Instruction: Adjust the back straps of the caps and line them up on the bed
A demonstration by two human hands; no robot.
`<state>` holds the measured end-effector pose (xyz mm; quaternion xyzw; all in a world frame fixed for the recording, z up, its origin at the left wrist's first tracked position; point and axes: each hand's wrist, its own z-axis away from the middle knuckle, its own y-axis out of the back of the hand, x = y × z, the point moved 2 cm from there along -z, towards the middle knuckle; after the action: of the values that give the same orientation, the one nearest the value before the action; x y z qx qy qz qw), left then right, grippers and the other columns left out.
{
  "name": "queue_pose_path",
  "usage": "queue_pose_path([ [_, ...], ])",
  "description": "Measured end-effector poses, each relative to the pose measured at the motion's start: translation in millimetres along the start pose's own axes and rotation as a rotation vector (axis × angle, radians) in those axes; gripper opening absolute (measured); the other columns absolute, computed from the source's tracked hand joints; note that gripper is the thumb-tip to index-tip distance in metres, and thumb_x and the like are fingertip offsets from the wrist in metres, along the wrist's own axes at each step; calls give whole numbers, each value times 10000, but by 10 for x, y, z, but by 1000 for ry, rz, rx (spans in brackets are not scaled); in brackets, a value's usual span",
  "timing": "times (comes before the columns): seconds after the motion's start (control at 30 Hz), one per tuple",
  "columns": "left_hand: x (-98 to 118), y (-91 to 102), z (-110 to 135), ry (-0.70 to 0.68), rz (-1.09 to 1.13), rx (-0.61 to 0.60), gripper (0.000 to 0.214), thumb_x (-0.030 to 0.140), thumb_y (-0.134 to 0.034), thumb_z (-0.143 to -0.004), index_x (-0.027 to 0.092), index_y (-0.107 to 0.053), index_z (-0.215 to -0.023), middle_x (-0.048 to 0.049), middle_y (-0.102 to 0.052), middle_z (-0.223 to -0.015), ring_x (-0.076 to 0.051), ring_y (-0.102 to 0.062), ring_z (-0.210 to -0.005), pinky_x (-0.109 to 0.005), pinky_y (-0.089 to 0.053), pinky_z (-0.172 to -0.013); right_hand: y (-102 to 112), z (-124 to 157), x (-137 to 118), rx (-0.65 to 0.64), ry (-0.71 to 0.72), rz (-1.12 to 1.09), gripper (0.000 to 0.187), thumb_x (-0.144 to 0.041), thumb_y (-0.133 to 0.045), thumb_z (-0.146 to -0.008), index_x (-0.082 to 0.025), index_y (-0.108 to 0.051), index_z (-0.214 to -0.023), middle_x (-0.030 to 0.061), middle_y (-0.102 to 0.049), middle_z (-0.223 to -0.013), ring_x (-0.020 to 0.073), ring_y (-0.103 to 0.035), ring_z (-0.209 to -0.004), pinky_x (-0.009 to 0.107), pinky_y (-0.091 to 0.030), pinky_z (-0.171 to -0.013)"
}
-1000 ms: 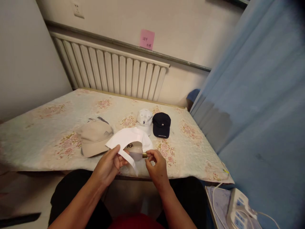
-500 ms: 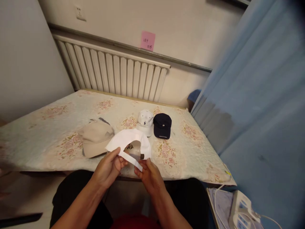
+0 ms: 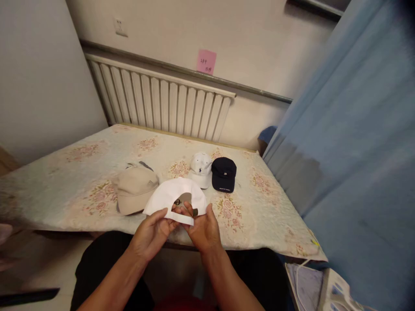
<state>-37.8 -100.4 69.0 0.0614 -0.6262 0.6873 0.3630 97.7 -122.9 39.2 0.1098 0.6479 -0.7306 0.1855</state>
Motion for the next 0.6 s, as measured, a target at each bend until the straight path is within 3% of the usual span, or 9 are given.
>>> queue_pose_path([
  [0.13,-1,-1,8,-18,59,-21,359,12,-484,-799,123,-611,-1115,-88,-713,-829,-187,-676,-764,-376,-569,-779,-90,-70,4,43,-18,-62,329,-384,-529,-862,-143,-596,-1075,70,-709,-989,220,-675,-877,476,-491,-904],
  [0.23,26,32,-20,-51,113,-21,340,86,-480,-842,103,-595,-1162,-134,-720,-925,-237,-680,-868,-416,-549,-840,-110,-92,19,39,9,-72,288,-302,-516,-874,-120,-600,-1081,81,-710,-998,213,-672,-901,467,-481,-930],
  [0.4,137,128,-87,-141,249,-27,394,187,-444,-907,149,-501,-1295,-125,-682,-1118,-249,-638,-1030,-431,-477,-967,34,-44,-31,123,91,-102,261,-259,-551,-853,-173,-600,-1095,50,-716,-1011,229,-652,-991,496,-463,-957],
  [0.6,164,127,-101,-89,347,-109,471,284,-382,-935,166,-381,-1391,-139,-653,-1161,-254,-605,-1089,-434,-404,-1039,168,7,-155,170,140,-98,221,-258,-570,-839,-157,-631,-1026,43,-729,-976,233,-672,-937,498,-460,-975],
])
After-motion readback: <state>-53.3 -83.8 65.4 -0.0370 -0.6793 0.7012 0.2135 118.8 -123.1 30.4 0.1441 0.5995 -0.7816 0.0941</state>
